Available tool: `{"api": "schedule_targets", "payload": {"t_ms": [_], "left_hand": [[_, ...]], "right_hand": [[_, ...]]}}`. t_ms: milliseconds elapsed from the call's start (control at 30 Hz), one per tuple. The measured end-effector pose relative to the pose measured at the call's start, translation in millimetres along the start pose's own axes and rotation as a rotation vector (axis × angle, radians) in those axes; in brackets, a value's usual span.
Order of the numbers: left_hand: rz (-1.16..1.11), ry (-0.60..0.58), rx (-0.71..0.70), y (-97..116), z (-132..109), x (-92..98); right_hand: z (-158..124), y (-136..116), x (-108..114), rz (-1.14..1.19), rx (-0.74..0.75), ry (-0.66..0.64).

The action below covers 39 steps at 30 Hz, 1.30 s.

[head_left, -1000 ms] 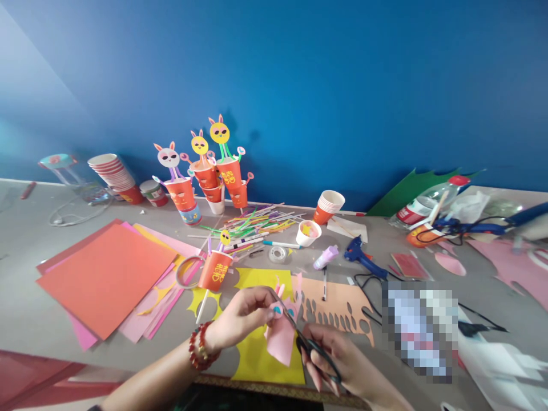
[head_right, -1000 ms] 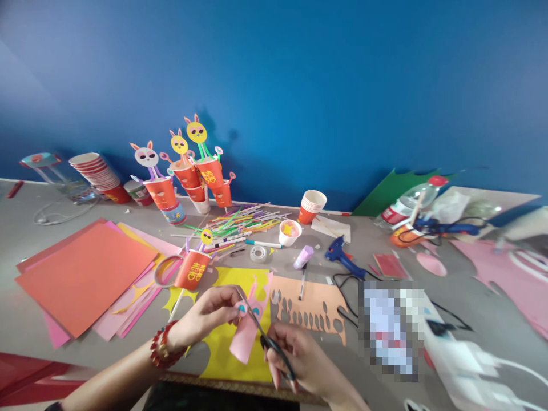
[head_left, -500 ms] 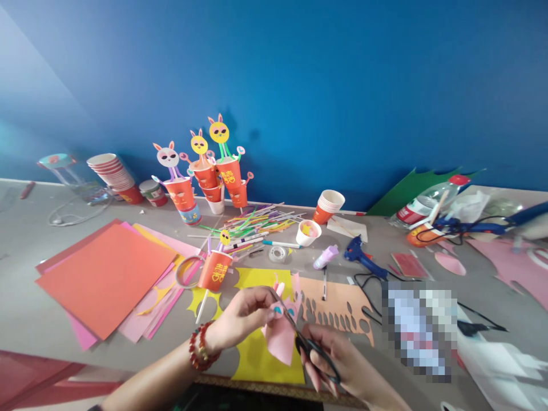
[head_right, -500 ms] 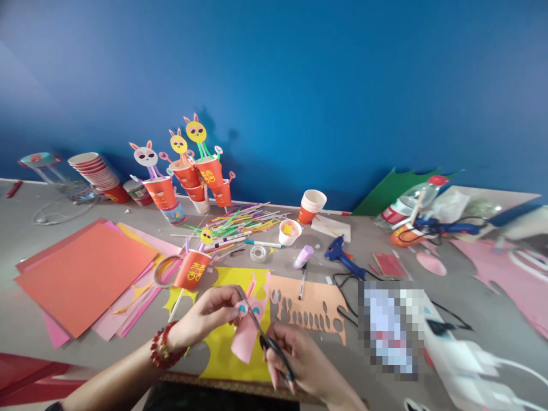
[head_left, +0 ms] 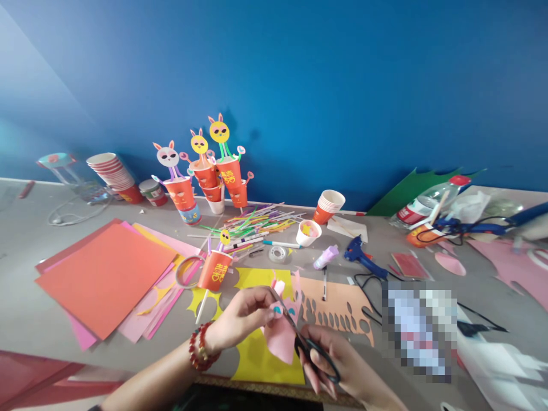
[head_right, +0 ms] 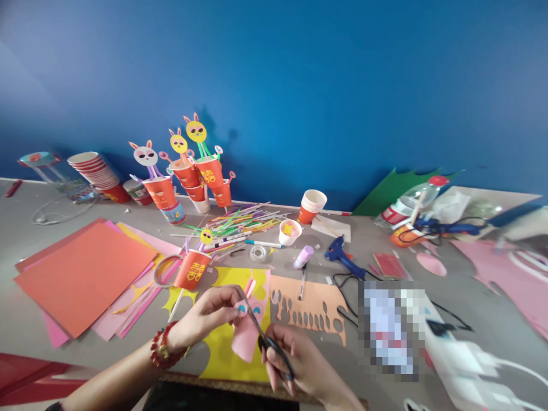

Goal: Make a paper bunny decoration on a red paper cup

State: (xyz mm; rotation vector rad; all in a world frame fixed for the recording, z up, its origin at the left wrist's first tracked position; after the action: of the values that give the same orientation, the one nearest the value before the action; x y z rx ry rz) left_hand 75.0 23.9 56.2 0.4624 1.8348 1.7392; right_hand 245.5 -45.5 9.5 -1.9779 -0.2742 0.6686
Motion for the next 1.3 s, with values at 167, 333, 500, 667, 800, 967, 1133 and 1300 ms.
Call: {"api": "schedule_targets", "payload": {"t_ms": [167,333,500,667,800,967,1133,1300], "left_hand": [[-0.009,-0.002,-0.025,1.7,0.3,-0.1],[-0.001,0.000,-0.017,1.6,0.2,0.0],[0.004,-0.001,-0.006,1.4,0.4,0.3],[-0.008,-0.006,-0.012,0.8,0.1,0.3],[-0.012,-0.008,-0.010,-0.5,0.0,0.3],[-0.001,-0.006,0.000,-0.9,0.4,0.7],[-0.002,-0.004,-0.004,0.2,-0.1,0.9],[-0.018,-0.005,-0.004,0.3,0.3,1.4]], "right_hand": [[0.9,0.2,-0.1,0.017,0.008,-0.019],[0.5,2.3,0.9,0.017,0.012,-0.020],[-0.1,1.8,0.4,0.023,0.006,-0.013],[0.4,-0.2,-0.5,0.033,0.002,-0.012],[1.2,0.9,0.7,0.034,0.001,-0.005],[1.5,2.0,1.3,0.016,0.004,-0.007],[1.5,1.4,1.5,0.012,0.015,0.000],[0.6,1.4,2.6,-0.001,0.023,0.007]]}}
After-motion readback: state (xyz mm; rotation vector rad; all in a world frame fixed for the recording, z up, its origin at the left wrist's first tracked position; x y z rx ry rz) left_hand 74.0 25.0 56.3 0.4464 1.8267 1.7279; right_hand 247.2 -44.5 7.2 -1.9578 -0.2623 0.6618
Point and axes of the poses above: each hand's wrist, its own z-axis towards the middle knuckle, its own x-axis out of the back of the hand, y = z × x, the point moved 5 cm from there along z, towards the middle knuckle, and after that the axes turned 6 degrees about z, right-handed, at the moved point
